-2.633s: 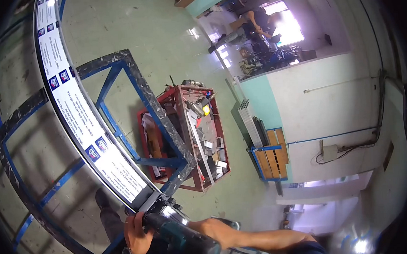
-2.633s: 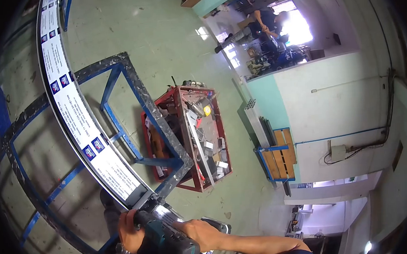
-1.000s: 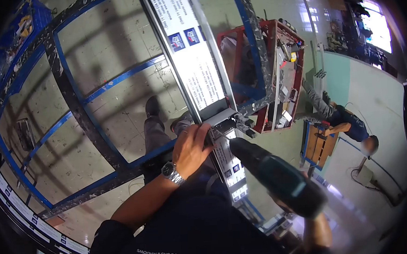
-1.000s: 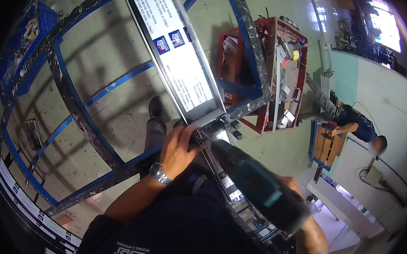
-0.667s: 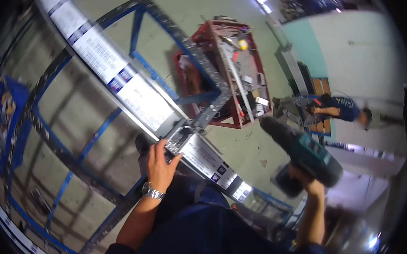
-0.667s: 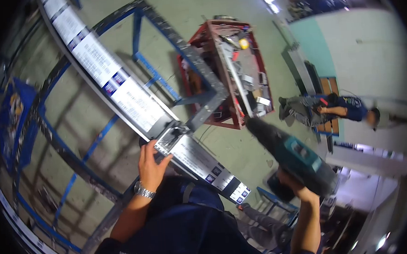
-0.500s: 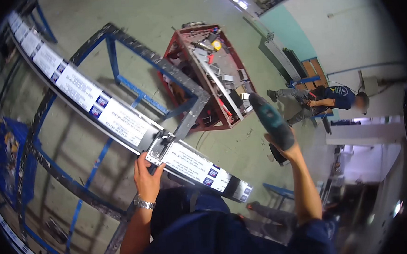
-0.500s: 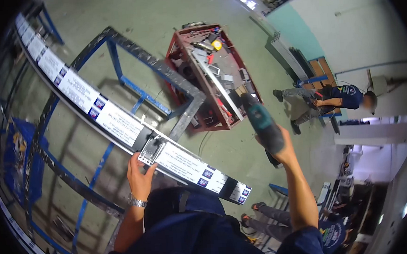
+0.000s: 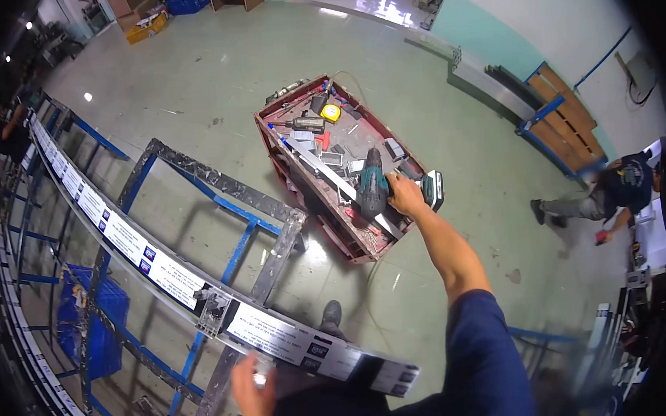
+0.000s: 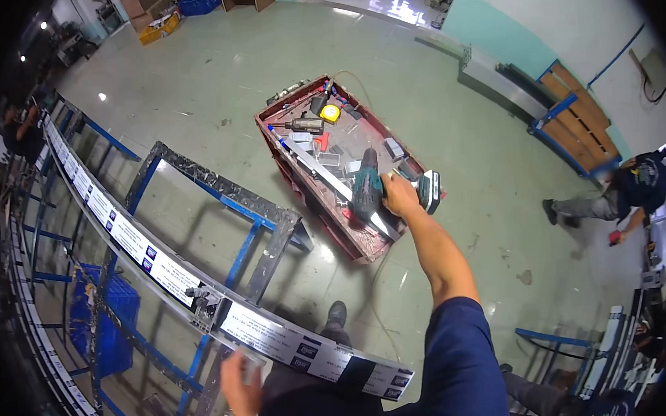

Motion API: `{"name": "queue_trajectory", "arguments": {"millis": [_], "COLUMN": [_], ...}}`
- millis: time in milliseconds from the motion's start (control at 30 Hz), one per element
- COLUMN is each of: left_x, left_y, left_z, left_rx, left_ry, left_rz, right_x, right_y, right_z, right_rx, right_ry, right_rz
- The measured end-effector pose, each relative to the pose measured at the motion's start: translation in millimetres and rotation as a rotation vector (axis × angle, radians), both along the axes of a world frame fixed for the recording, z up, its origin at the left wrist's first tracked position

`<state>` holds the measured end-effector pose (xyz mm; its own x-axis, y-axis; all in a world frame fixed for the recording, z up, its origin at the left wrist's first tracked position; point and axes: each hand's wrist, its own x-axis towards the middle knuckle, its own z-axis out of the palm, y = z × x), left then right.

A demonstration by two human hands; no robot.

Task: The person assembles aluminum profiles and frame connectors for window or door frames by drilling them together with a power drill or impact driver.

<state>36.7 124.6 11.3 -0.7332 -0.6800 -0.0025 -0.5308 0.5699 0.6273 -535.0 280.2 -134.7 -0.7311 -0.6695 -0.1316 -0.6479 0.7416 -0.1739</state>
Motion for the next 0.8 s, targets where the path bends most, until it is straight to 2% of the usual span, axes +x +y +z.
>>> {"name": "queue_trajectory", "arguments": {"millis": [133,233,267,333,400,500,567,667,700,767,800], "left_x": [-48,-62,-64,-68,-68,-64,-65,-68,-69,-71,-72], "left_y": [54,92,102,116,123,128,134,146,150,159,164], "left_z": [4,-12,-19,-32,-41,-52,-58,-64,-66,-68,-69], "left_rx": [-0.143,-0.164,-0.142,-0.082,-0.154,-0.207,-0.238,-0.227,-0.217,-0.218,-0.214], "left_ry": [-0.059,-0.286,-0.291,-0.302,-0.303,-0.275,-0.224,-0.203,-0.195,-0.202,-0.218], "left_rz": [-0.339,-0.384,-0.376,-0.358,-0.347,-0.308,-0.247,-0.127,-0.086,-0.029,0.005], "right_x": [-32,-45,-43,-30,0,67,137,253,290,350,371], "right_y": [-15,-21,-20,-16,9,100,186,337,371,435,459], "right_z": [-41,-66,-72,-57,-23,2,-4,-62,-57,-74,-83], "right_rx": [0.013,-0.064,-0.105,-0.251,-0.497,-0.755,-0.64,-0.38,-0.335,-0.241,-0.238], "right_ry": [0.112,0.168,0.175,0.105,0.11,-0.009,-0.128,-0.424,-0.654,-0.625,-0.727], "right_rz": [0.015,-0.008,-0.036,-0.039,0.019,0.014,-0.16,-0.359,-0.528,-0.522,-0.579]}}
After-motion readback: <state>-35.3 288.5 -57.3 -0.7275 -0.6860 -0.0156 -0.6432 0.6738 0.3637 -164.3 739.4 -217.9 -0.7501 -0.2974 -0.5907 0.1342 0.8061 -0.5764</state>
